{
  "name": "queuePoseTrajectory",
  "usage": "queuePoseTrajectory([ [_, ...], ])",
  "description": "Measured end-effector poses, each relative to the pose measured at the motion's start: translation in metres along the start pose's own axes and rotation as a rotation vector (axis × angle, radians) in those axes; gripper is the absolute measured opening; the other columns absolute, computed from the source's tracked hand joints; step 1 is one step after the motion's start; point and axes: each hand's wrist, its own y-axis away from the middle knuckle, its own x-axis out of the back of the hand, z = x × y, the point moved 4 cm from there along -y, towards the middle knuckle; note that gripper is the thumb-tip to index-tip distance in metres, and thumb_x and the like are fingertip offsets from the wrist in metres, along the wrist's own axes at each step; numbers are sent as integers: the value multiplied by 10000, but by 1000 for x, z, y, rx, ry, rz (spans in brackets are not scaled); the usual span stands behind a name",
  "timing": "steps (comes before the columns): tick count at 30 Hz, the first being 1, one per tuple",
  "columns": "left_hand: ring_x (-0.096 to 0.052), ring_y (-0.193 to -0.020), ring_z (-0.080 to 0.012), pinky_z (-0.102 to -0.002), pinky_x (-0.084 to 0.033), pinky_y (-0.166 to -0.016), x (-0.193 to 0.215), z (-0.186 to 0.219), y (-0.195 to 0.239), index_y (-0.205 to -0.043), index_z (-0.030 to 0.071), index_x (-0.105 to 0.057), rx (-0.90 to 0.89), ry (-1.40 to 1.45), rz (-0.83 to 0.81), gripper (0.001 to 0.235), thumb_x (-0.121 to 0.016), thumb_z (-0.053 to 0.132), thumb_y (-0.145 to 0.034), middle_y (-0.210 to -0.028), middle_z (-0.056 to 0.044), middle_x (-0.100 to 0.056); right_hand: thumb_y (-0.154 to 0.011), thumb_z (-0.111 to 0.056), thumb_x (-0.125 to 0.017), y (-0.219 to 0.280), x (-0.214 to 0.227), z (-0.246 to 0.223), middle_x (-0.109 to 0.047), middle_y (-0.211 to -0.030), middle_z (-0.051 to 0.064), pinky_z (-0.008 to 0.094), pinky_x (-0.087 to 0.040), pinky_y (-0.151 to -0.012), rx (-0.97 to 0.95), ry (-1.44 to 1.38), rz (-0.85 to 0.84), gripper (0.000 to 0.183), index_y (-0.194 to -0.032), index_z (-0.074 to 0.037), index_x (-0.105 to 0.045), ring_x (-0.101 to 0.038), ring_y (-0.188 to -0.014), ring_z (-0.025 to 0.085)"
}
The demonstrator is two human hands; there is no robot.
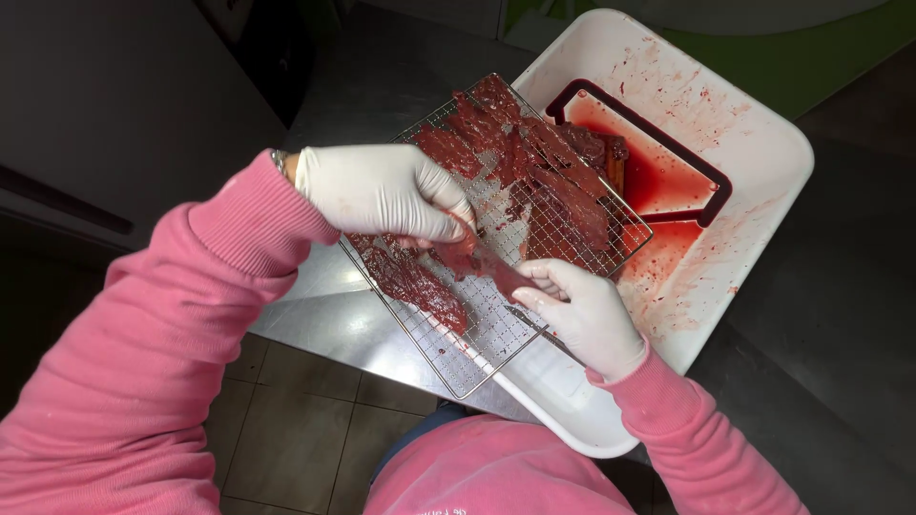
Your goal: The recorder arranges pre-sliced strips of raw meat onto a wire dehydrator rack and then places the rack into a food dehydrator.
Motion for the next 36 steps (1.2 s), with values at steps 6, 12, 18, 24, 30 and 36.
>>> queuePoseTrajectory([
  [6,-579,-602,-63,-233,-518,-598,-10,-64,-33,-1016,52,-807,65,54,23,233,-712,248,-932,-702,12,-675,-879,-100,-733,12,4,4,-796,-982,60,253,-570,-766,-134,124,39,339,-1211,-56,-679,-723,-844,93],
  [12,-640,-655,-76,-252,-552,-642,9,-85,-97,-1016,70,-805,115,-30,111,219,-718,250,-926,-749,-6,-715,-893,-117,-712,-3,22,26,-774,-972,74,277,-583,-752,-163,218,141,277,-1147,-51,-623,-740,-844,122],
  [18,-725,-814,-208,-365,-565,-774,28,-81,-126,-1029,149,-808,263,-387,220,275,-816,323,-816,-891,-60,-771,-887,-167,-733,-20,30,16,-766,-928,79,298,-591,-710,-253,328,199,258,-1083,-44,-618,-741,-807,138],
  [24,-731,-914,-267,-394,-557,-851,36,-89,-132,-1033,164,-804,291,-463,279,354,-859,372,-752,-965,-76,-772,-892,-200,-733,-27,31,5,-765,-916,78,335,-598,-671,-340,410,199,255,-1082,-65,-630,-744,-771,168],
  [30,-742,-896,-230,-365,-564,-845,41,-103,-137,-1026,193,-815,209,-412,306,252,-787,284,-793,-950,-45,-788,-888,-221,-746,-23,34,-1,-758,-942,89,367,-578,-710,-156,656,211,300,-1132,-88,-632,-741,-810,245],
  [36,-726,-901,-260,-396,-559,-827,40,-80,-117,-1041,202,-796,328,-587,369,218,-753,311,-857,-946,-55,-765,-875,-192,-720,-13,37,-10,-744,-946,78,392,-569,-688,-111,762,194,433,-1281,-100,-603,-730,-770,268],
])
